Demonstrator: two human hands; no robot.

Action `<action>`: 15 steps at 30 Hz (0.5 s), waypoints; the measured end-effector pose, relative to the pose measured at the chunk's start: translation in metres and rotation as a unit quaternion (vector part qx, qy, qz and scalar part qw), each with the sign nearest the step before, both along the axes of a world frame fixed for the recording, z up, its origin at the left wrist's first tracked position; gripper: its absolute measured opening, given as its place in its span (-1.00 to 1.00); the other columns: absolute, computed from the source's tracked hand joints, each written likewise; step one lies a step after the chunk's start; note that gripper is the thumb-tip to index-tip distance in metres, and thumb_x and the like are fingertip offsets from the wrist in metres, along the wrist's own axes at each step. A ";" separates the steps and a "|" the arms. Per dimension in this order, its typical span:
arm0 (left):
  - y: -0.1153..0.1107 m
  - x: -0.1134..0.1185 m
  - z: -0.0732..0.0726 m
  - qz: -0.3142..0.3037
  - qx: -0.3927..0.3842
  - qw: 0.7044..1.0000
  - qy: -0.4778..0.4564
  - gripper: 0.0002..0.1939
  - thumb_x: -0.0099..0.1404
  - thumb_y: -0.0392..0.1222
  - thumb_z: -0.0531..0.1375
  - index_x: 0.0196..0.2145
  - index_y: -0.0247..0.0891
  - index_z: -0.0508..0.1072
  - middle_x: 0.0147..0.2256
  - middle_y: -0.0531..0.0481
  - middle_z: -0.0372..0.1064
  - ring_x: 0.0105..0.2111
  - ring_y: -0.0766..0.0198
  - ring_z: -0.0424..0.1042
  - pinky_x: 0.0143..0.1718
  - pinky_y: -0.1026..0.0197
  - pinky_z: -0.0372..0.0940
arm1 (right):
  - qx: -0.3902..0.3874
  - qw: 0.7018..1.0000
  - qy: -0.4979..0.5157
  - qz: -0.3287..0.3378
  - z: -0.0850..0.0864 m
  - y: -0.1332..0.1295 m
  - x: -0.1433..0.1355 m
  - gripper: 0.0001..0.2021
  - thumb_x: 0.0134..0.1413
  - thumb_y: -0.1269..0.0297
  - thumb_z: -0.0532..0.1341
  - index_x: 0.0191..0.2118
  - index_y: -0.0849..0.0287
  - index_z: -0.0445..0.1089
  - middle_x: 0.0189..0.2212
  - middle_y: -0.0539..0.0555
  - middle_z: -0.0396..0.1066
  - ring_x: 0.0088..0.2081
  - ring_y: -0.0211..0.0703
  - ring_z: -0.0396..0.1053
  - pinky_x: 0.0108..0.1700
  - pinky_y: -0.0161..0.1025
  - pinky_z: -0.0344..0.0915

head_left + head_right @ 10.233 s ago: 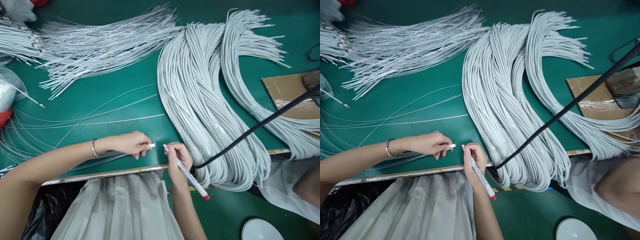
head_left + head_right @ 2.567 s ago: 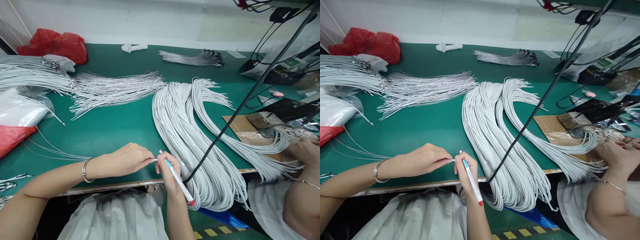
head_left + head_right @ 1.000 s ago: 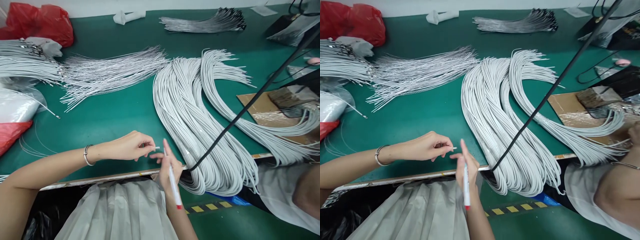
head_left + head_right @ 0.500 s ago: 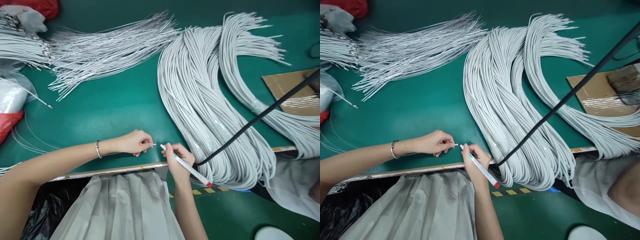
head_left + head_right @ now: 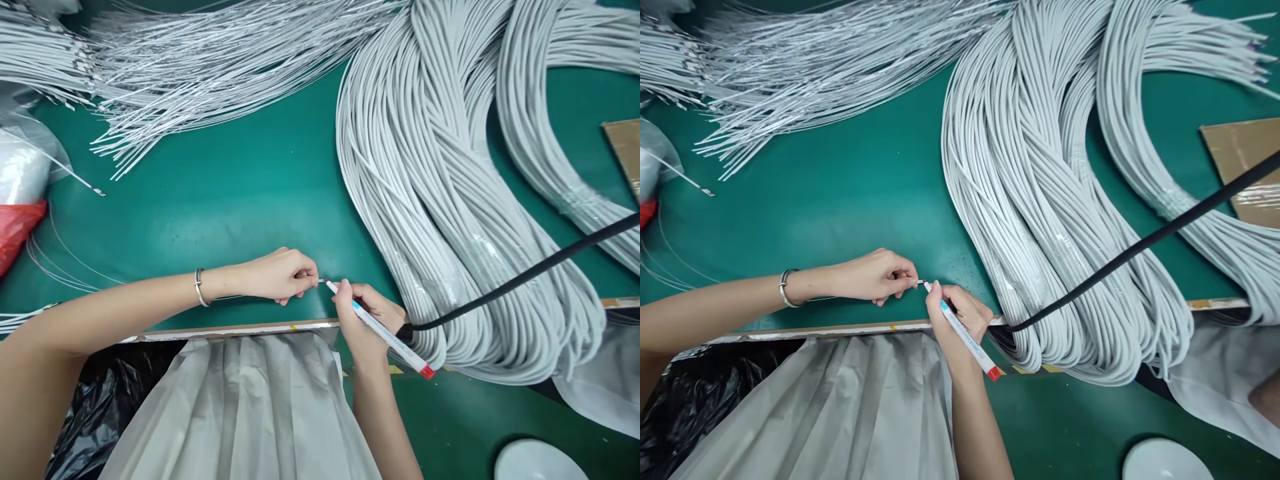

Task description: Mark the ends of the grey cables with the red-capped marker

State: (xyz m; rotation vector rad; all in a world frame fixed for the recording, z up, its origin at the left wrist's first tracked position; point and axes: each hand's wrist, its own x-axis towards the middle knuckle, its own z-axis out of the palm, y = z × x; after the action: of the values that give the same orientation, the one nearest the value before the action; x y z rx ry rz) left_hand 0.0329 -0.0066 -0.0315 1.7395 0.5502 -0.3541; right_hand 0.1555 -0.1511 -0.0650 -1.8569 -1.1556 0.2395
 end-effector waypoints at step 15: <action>0.000 0.000 -0.001 0.006 -0.001 1.000 -0.009 -0.86 0.24 -0.36 0.04 -0.40 -0.31 0.39 -0.53 0.14 0.35 -0.72 0.50 0.32 -0.65 0.47 0.16 | 0.004 1.000 -0.008 0.013 0.002 0.000 0.000 -0.76 0.10 0.39 0.21 -0.58 0.18 0.40 -0.68 -0.07 0.39 -0.68 -0.34 0.24 -0.58 -0.34 0.16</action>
State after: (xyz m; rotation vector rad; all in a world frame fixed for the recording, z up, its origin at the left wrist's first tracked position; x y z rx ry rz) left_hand 0.0325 -0.0068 -0.0328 1.7350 0.5471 -0.3297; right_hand 0.1556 -0.1510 -0.0632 -1.8401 -1.1895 0.2348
